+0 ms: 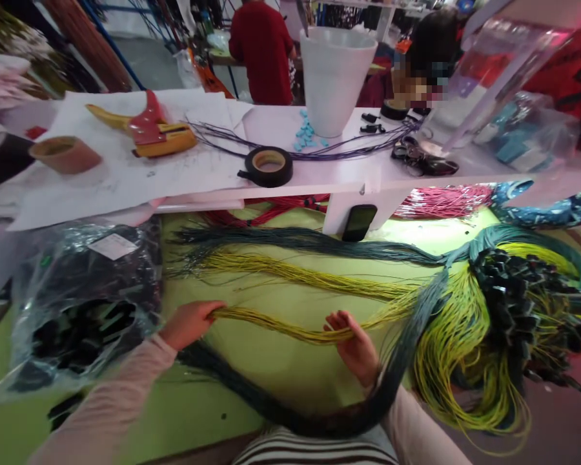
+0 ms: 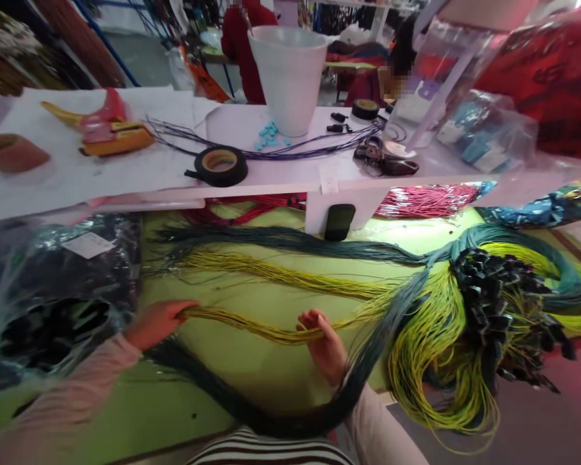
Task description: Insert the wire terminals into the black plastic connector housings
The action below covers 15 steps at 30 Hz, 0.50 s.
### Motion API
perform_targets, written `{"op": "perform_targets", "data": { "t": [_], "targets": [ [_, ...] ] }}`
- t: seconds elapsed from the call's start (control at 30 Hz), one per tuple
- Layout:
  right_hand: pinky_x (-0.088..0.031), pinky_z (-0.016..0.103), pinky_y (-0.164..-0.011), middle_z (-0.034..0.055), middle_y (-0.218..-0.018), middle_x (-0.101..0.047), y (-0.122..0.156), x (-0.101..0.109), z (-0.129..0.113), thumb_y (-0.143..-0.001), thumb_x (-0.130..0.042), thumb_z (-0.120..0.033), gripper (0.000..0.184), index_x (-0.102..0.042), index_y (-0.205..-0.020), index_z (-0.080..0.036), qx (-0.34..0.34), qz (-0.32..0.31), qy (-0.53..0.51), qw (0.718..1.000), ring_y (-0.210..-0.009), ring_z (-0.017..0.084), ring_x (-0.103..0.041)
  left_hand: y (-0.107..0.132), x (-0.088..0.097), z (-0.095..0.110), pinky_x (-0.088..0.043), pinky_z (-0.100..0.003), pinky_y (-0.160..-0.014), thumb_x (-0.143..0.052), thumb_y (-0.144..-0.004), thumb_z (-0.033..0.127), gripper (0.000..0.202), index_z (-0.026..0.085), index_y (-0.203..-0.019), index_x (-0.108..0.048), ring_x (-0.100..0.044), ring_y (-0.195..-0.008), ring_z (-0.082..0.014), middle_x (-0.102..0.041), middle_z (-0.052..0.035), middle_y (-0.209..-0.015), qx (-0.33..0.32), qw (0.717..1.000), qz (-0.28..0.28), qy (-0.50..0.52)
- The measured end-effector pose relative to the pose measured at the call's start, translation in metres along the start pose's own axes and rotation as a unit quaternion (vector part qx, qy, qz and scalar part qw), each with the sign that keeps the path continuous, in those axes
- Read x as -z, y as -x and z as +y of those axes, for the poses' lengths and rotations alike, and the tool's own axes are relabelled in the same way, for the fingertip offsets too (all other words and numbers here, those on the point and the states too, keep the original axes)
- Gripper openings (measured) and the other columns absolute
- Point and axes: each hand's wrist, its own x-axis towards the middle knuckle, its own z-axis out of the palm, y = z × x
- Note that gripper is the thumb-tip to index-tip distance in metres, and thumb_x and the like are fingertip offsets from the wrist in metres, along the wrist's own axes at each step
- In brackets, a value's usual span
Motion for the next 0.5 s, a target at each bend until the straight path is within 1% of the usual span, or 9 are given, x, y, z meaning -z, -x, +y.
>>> {"op": "perform_targets", "data": {
  "t": [0.07,0.1,0.2,0.27,0.33,0.37,0.4,0.47,0.5],
  "targets": [
    [-0.045,0.036,-0.088,0.003,-0.101,-0.069,0.0,0.028,0.019,-0.068,-0.073,-0.034,0.028,-0.064,-0.093,-0.023,-0.055,0.064,0.014,0.996,-0.097,0.018,-0.062,0.003,-0.026,-0.003,-0.048,-0.039,-0.079,-0.045,-0.064,0.019,0.039,0.024,-0.092,-0.071,-0.066,-0.089,-0.0285,-0.073,-0.0062,-0.093,0.009,1.0,-0.019,0.007],
    [-0.046,0.034,-0.086,0.0039,-0.104,-0.069,0.003,0.043,0.024,-0.067,-0.074,-0.033,0.031,-0.064,-0.095,-0.023,-0.078,0.094,0.03,0.992,-0.098,0.018,-0.063,0.004,-0.039,-0.003,-0.047,-0.037,-0.081,-0.045,-0.064,0.018,0.038,0.026,-0.091,-0.071,-0.066,-0.09,-0.0274,-0.073,-0.0047,-0.094,0.002,1.0,-0.026,0.012],
    [-0.05,0.029,-0.075,0.0055,-0.095,-0.071,0.026,0.079,0.021,-0.066,-0.076,-0.03,0.028,-0.065,-0.09,-0.02,-0.143,0.166,0.096,0.971,-0.088,0.018,-0.066,0.01,-0.067,-0.005,-0.045,-0.035,-0.087,-0.044,-0.062,0.016,0.041,0.028,-0.09,-0.071,-0.064,-0.097,-0.0253,-0.072,-0.0024,-0.1,-0.036,0.997,-0.053,0.032],
    [-0.05,0.029,-0.066,0.0079,-0.087,-0.072,0.047,0.09,0.011,-0.07,-0.072,-0.036,0.025,-0.065,-0.086,-0.018,-0.19,0.185,0.12,0.957,-0.077,0.019,-0.068,0.021,-0.08,-0.015,-0.046,-0.038,-0.085,-0.042,-0.062,0.017,0.045,0.027,-0.098,-0.069,-0.064,-0.098,-0.0273,-0.07,-0.0046,-0.105,-0.053,0.996,-0.067,0.037],
    [-0.05,0.031,-0.062,0.0117,-0.085,-0.071,0.064,0.091,0.003,-0.074,-0.066,-0.046,0.034,-0.064,-0.088,-0.015,-0.225,0.176,0.106,0.952,-0.074,0.021,-0.069,0.032,-0.092,-0.036,-0.049,-0.041,-0.074,-0.04,-0.067,0.025,0.043,0.028,-0.102,-0.065,-0.067,-0.088,-0.0305,-0.072,-0.0062,-0.098,-0.005,0.998,-0.054,0.011],
    [-0.051,0.031,-0.061,0.0126,-0.084,-0.071,0.069,0.09,0.0,-0.074,-0.065,-0.05,0.038,-0.064,-0.09,-0.014,-0.226,0.172,0.091,0.954,-0.072,0.022,-0.069,0.035,-0.098,-0.048,-0.049,-0.043,-0.068,-0.037,-0.071,0.028,0.042,0.029,-0.103,-0.064,-0.067,-0.082,-0.0319,-0.072,-0.0065,-0.095,0.015,0.999,-0.042,0.0],
    [-0.051,0.031,-0.06,0.0125,-0.082,-0.071,0.073,0.088,-0.001,-0.073,-0.066,-0.05,0.041,-0.064,-0.091,-0.014,-0.207,0.176,0.069,0.96,-0.069,0.021,-0.069,0.037,-0.104,-0.06,-0.049,-0.042,-0.066,-0.034,-0.074,0.031,0.041,0.031,-0.104,-0.061,-0.067,-0.079,-0.0314,-0.073,-0.0049,-0.093,0.019,0.999,-0.04,0.002],
    [-0.051,0.028,-0.059,0.0086,-0.074,-0.071,0.077,0.085,-0.001,-0.071,-0.069,-0.047,0.038,-0.064,-0.09,-0.014,-0.13,0.206,0.024,0.97,-0.063,0.018,-0.068,0.033,-0.112,-0.08,-0.047,-0.042,-0.06,-0.03,-0.077,0.037,0.037,0.035,-0.1,-0.059,-0.067,-0.069,-0.0317,-0.073,-0.001,-0.077,0.043,0.998,-0.043,-0.008],
    [-0.051,0.026,-0.058,0.0056,-0.07,-0.071,0.078,0.084,0.001,-0.07,-0.071,-0.044,0.034,-0.064,-0.089,-0.015,-0.081,0.226,0.005,0.971,-0.06,0.016,-0.067,0.03,-0.114,-0.085,-0.047,-0.041,-0.058,-0.03,-0.078,0.04,0.034,0.036,-0.097,-0.058,-0.066,-0.066,-0.0315,-0.072,0.0008,-0.071,0.054,0.997,-0.05,-0.009]
  ]
}}
